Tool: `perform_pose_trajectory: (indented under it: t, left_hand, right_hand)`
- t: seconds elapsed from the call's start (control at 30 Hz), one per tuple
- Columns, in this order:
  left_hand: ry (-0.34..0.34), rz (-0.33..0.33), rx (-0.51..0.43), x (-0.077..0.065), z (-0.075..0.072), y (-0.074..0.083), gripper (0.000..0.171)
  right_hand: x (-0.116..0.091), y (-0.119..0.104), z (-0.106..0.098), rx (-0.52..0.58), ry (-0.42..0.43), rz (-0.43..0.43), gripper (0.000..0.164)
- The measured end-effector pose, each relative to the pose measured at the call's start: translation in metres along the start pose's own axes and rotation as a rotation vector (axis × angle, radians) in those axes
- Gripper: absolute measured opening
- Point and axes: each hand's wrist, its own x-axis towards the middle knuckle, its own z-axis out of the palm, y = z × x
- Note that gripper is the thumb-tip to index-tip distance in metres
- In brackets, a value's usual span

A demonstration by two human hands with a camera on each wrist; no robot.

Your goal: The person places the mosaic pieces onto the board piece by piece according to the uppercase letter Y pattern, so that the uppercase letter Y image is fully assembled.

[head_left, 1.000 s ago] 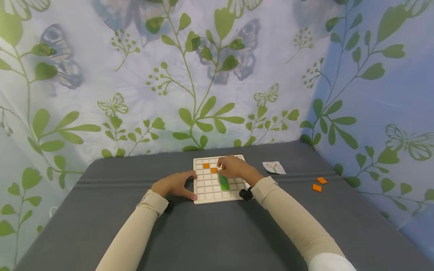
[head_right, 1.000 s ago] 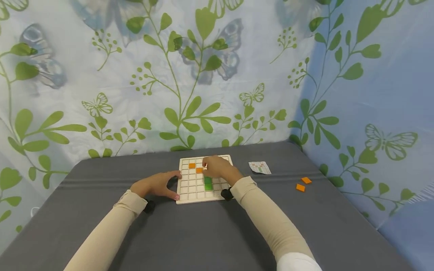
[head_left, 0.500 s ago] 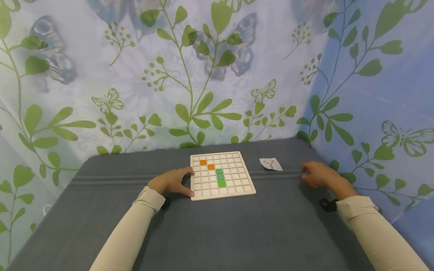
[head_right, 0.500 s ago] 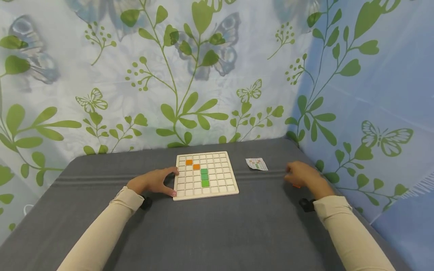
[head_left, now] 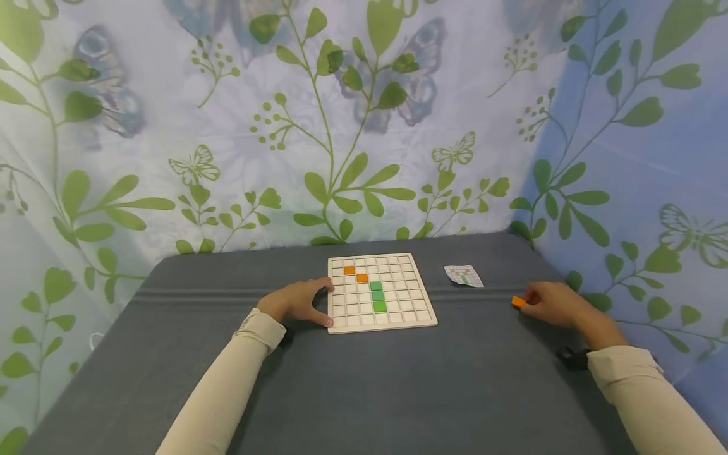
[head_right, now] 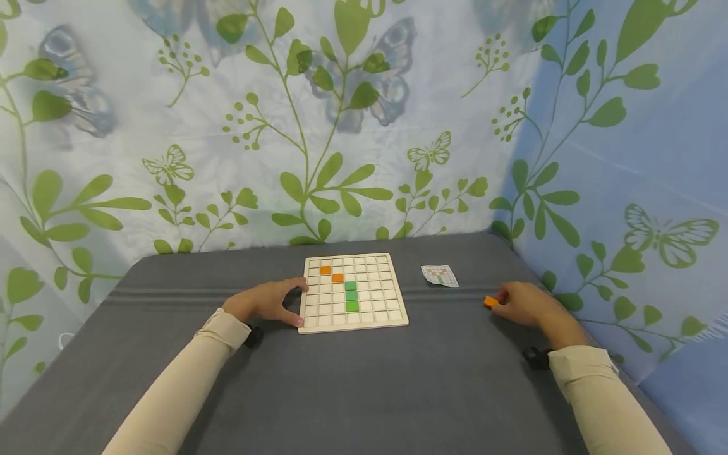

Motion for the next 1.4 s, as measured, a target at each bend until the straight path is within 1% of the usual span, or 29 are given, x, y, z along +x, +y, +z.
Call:
perform_pose_trajectory:
  t: [0.1, 0.2, 0.37, 0.47, 0.53, 0.67, 0.8, 0.93, 1.1, 1.23, 1.33, 1.4]
  left_hand:
    - [0.001, -0.002, 0.006, 0.003, 0.001, 0.003, 0.087]
    - [0.0, 0.004, 0.016, 0.006, 0.003, 0.006, 0.087]
    - [-0.013, 0.011, 0.032, 0.011, 0.007, 0.011, 0.087]
    - [-0.015, 0.005, 0.044, 0.013, 0.009, 0.012, 0.086]
    - [-0.014, 0.006, 0.052, 0.015, 0.01, 0.014, 0.086]
    - [-0.022, 0.022, 0.057, 0.017, 0.013, 0.017, 0.086]
    - [-0.033, 0.029, 0.048, 0.017, 0.015, 0.022, 0.086]
    - [-0.021, 0.011, 0.043, 0.018, 0.014, 0.025, 0.086]
    - [-0.022, 0.011, 0.057, 0.019, 0.012, 0.026, 0.087]
    - [-0.032, 0.013, 0.061, 0.019, 0.012, 0.025, 0.085]
    - [-0.029, 0.011, 0.052, 0.018, 0.013, 0.024, 0.083]
    - [-0.025, 0.012, 0.046, 0.018, 0.013, 0.022, 0.082]
  right_hand:
    - [0.021, -0.021, 0.003, 0.02, 0.032, -0.043, 0.019]
    - [0.046, -0.048, 0.008, 0.032, 0.037, -0.099, 0.019]
    - [0.088, -0.097, 0.02, 0.068, 0.011, -0.2, 0.015]
    - [0.112, -0.125, 0.03, 0.101, -0.006, -0.239, 0.015]
    - [0.126, -0.138, 0.037, 0.101, -0.022, -0.244, 0.016]
    - [0.146, -0.152, 0.051, 0.056, -0.083, -0.194, 0.015]
    - [0.152, -0.157, 0.058, 0.012, -0.14, -0.134, 0.013]
    - [0.154, -0.156, 0.059, 0.017, -0.126, -0.116, 0.014]
    - [0.153, -0.153, 0.058, 0.045, -0.111, -0.123, 0.016]
    - [0.15, -0.154, 0.059, 0.059, -0.113, -0.158, 0.017]
    - [0.147, -0.155, 0.058, 0.07, -0.111, -0.177, 0.021]
    - [0.144, -0.156, 0.057, 0.065, -0.111, -0.174, 0.026]
